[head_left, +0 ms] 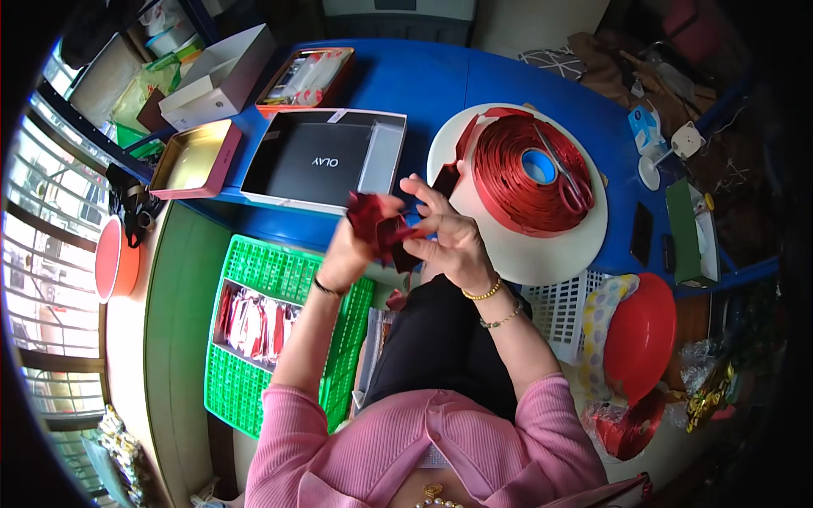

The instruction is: Cutting red ribbon from a roll and tying them into decorative bows for gift boxes.

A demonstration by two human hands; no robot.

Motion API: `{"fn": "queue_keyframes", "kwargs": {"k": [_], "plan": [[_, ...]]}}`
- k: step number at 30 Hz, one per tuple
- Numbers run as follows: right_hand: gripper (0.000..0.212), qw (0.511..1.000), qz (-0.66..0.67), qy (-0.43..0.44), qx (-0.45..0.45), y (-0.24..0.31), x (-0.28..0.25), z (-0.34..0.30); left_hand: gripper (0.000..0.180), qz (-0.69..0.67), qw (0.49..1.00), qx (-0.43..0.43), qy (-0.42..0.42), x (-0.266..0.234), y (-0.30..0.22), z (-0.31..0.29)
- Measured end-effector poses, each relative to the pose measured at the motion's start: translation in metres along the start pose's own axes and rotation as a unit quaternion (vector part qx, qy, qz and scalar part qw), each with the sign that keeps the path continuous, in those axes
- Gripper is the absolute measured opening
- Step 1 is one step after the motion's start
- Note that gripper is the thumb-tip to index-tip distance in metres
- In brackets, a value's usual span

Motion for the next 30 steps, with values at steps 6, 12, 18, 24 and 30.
{"fn": "queue_keyframes", "kwargs": {"k": [6,12,18,24,30], "plan": [[0.010,0.999,-0.025,-0.040,0.017,-0.015,-0.012,0.003,0.033,0.002,0.994,0.035,0.104,0.034,-0.002,-0.010],[0.101,0.990,0.122,0.016,0.065,-0.048,0.005,-0.011,0.030,-0.164,0.985,0.019,0.055,0.022,-0.032,0.001],[0.045,0.969,-0.029,0.101,0.222,-0.105,0.008,-0.065,0.039,-0.289,0.947,0.125,0.070,-0.037,-0.094,0.027],[0.008,0.987,0.001,0.118,0.109,-0.064,0.009,-0.054,0.053,-0.134,0.974,0.164,-0.075,-0.108,-0.038,0.036],[0.020,0.996,-0.031,0.088,-0.001,-0.028,-0.002,0.010,0.050,0.085,0.992,0.084,-0.027,-0.009,0.012,-0.004]]}}
Point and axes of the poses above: each hand's wrist, its own z-axis towards the middle knuckle, its own x-axis out of the palm, y = z × x, the point moved 7 cm from there along z, towards the middle knuckle, and after that the axes turned 12 degrees about z, right-handed, at the moved point
